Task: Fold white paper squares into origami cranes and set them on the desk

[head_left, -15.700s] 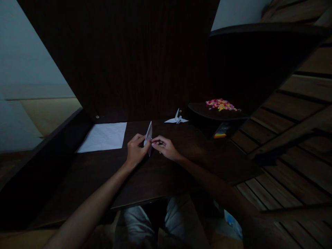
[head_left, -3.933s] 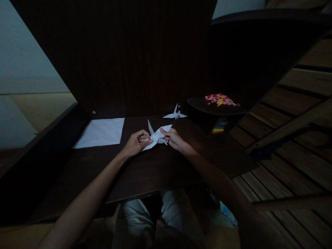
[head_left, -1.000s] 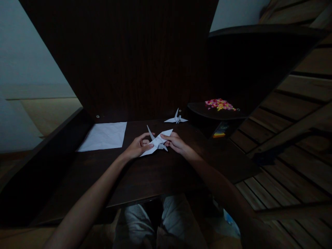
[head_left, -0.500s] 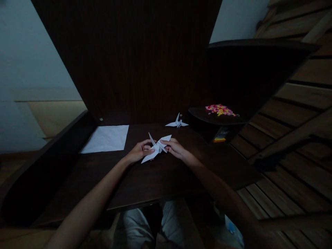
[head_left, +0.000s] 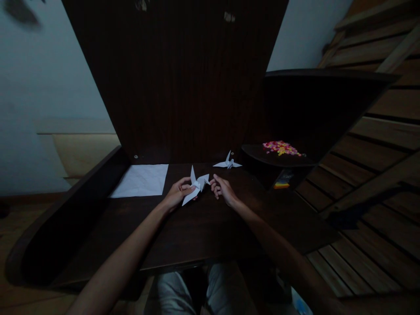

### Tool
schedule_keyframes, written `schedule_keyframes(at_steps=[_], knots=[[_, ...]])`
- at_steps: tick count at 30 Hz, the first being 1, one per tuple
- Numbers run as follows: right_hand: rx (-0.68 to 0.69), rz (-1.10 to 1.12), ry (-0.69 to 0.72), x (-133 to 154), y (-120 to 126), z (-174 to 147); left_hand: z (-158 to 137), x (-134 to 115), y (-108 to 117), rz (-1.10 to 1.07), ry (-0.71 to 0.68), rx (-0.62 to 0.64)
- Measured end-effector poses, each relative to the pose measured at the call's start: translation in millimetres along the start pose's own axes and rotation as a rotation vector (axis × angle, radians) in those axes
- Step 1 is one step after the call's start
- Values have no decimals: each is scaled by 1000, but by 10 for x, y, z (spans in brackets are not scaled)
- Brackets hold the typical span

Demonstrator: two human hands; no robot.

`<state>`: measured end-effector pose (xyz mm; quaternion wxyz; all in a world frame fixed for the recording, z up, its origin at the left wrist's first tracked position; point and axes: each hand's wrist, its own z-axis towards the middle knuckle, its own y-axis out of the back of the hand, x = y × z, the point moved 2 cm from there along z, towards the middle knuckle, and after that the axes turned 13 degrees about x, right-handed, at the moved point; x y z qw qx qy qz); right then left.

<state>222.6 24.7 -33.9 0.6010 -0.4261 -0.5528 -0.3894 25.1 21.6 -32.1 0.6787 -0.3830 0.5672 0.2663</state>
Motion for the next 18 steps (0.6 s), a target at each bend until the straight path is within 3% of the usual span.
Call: schedule_keyframes(at_steps=[4,8,14,18], knots=[[87,-314,205,166,-119,-64,5,-4,2,-28,-8,-29],[1,-694,383,284,-261,-117,-7,-6,-4,-49,-7,-21],[-16,-912,437,268,-355,-108,-14,-19,6,-43,28,-16],[-100,-947,456,277,-335,-54,16,-36,56,-27,42,-145]])
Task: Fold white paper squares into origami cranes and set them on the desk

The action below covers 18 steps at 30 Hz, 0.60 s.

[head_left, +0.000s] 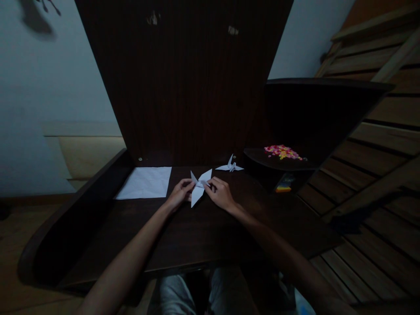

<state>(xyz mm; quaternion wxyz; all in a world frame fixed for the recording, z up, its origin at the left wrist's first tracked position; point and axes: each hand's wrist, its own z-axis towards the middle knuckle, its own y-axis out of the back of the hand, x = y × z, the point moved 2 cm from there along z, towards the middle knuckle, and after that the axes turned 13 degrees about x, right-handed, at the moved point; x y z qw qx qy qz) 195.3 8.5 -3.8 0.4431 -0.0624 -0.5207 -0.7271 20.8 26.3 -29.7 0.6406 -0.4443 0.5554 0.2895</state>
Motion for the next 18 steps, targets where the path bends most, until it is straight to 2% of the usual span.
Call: schedule_keyframes(at_steps=[4,6,11,14,18], knots=[[-169,12,-92,-88,38,136,28,-10,58,77,-57,-127],[-245,-16,-140,-157,47,224,15,-27,91,186,-113,-196],[-377,-78,-295,-397,9,429,-61,-114,167,751,-234,-357],[-407,-136,-354,-528,-43,519,-75,-132,195,1093,-215,-383],[-395,-181,-440,-666,-139,588,-64,-123,228,1399,-163,-399]])
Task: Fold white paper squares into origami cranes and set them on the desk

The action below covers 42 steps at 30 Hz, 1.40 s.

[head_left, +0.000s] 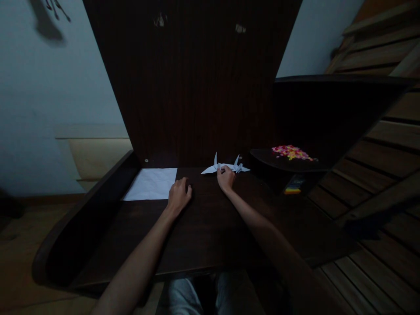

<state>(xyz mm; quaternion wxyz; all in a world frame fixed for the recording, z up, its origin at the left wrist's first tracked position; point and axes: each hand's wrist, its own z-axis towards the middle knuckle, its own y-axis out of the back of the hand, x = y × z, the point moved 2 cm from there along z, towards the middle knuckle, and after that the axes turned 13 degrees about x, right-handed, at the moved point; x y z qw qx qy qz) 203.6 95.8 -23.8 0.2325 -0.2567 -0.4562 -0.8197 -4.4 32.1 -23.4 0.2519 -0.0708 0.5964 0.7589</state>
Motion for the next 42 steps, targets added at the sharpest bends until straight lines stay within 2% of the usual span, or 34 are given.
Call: schedule_keyframes(at_steps=[8,16,24,28,35,42], knots=[[12,-21,-129,-82,-226,78,24,79,37,214,25,22],[81,-41,-212,-77,-277,138,26,145,60,287,88,33],[120,-50,-299,-94,-208,109,23,210,116,331,186,-6],[196,-114,-320,-111,-149,79,28,270,134,361,258,-8],[375,-253,-322,-136,-74,-9,29,318,137,394,296,35],[421,-340,-281,-143,-58,-41,12,323,192,405,306,84]])
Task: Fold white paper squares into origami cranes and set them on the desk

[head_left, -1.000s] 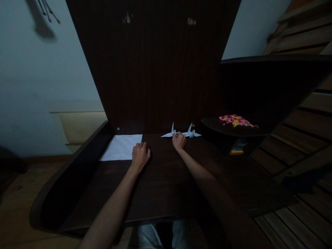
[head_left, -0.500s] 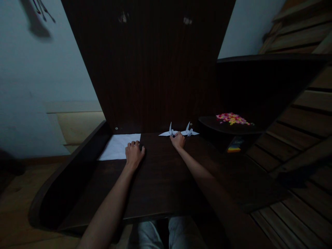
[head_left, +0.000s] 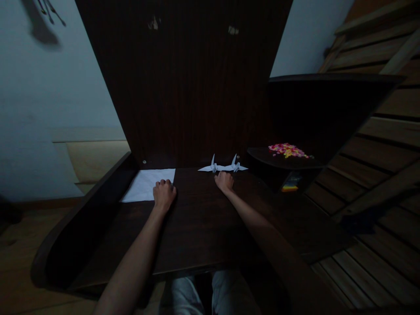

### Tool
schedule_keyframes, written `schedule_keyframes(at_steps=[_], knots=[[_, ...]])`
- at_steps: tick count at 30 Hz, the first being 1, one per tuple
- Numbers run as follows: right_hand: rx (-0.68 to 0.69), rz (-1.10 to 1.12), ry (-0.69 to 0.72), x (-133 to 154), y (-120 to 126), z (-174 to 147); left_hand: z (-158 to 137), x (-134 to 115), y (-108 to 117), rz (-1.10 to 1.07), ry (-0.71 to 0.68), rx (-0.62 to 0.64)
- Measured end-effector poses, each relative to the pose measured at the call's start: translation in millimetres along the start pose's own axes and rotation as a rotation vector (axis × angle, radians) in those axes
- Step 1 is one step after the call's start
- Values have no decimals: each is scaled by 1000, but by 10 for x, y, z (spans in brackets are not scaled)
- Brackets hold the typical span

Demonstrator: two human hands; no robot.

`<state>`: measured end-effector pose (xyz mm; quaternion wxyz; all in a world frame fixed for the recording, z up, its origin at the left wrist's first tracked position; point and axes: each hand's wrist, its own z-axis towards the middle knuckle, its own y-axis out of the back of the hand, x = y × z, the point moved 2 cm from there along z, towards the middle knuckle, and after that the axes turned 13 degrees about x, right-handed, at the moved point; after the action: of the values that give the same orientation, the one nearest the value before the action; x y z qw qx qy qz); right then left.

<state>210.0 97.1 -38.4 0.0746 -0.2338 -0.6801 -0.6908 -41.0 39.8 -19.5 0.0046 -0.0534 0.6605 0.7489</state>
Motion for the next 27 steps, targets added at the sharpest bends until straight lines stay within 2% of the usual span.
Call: schedule_keyframes(at_steps=[14,27], knots=[[0,-78,20,-12,1,194,71,83,-100,-9,-6,-48],[2,-114,18,-4,23,242,69,77,-76,-16,7,-20]])
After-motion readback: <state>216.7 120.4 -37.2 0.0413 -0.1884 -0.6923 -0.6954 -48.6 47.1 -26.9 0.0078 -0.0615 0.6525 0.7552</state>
